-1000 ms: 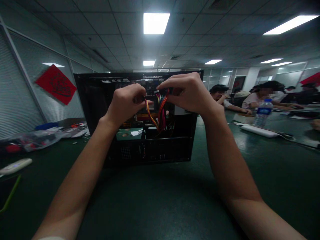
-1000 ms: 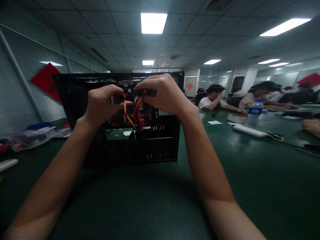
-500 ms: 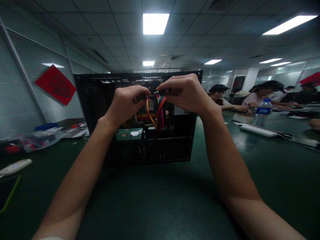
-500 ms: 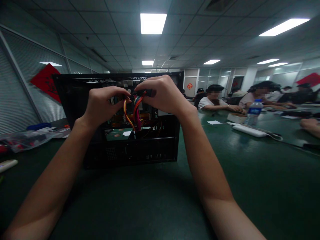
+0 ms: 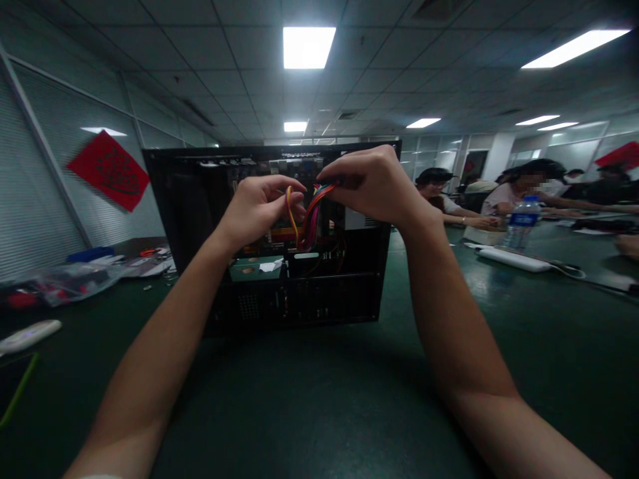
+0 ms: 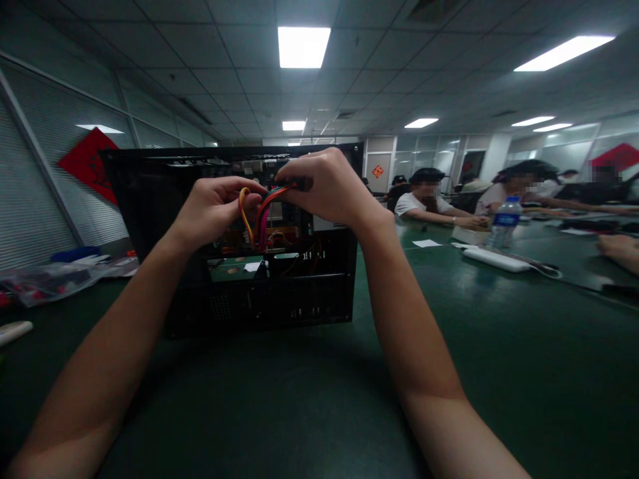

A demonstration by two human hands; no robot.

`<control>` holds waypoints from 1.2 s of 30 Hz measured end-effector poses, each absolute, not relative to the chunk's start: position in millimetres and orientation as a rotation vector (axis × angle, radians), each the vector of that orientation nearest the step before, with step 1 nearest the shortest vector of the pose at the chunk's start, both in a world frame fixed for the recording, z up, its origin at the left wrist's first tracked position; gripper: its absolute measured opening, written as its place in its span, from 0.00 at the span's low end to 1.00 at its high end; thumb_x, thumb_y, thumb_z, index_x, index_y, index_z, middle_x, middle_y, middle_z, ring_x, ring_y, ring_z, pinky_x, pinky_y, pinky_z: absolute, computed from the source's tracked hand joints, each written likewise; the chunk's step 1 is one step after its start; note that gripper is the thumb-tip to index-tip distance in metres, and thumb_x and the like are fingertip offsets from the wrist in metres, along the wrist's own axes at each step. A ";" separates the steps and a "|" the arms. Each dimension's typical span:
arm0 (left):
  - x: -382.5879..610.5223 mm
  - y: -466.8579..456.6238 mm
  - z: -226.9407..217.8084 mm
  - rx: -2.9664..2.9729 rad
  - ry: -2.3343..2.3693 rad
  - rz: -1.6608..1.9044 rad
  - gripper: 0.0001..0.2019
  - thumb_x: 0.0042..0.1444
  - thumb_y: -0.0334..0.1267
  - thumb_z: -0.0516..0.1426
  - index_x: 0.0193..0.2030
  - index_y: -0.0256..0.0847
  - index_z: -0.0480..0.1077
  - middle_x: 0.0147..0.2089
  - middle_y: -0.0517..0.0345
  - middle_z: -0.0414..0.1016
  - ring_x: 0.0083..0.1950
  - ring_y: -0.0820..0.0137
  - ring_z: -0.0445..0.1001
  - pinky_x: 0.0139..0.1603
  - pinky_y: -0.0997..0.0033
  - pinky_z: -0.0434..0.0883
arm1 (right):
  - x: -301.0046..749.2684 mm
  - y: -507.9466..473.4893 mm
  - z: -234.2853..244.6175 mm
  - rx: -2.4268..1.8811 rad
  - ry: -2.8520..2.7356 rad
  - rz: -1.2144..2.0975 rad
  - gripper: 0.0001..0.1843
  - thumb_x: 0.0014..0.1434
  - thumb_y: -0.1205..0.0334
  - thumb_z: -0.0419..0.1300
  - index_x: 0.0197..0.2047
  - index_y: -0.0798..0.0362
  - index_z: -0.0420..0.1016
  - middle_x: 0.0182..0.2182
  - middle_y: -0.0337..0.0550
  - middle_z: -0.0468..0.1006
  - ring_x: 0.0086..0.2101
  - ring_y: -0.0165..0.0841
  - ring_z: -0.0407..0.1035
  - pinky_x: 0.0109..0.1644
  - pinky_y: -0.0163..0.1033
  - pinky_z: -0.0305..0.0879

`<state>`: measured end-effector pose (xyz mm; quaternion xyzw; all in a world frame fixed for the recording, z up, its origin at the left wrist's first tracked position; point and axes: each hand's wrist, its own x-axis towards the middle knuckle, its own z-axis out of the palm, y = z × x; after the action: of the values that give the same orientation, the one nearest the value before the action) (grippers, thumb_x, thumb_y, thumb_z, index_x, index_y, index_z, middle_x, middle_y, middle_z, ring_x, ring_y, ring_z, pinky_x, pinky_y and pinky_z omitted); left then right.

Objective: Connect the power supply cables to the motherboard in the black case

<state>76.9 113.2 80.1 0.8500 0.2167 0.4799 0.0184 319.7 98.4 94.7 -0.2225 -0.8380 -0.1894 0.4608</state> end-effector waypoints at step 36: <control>63.1 86.0 94.9 3.330 0.750 1.292 0.11 0.60 0.37 0.60 0.48 0.43 0.80 0.44 0.54 0.84 0.42 0.67 0.82 0.45 0.69 0.74 | 297.0 95.6 88.0 -0.650 -2.308 -0.466 0.18 0.68 0.56 0.58 0.31 0.58 0.79 0.20 0.38 0.68 0.25 0.26 0.58 0.34 0.38 0.50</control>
<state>63.1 86.0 94.9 0.8830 0.1989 0.3427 -0.2515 297.0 95.6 88.0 -0.2500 -0.8878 -0.1792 0.3423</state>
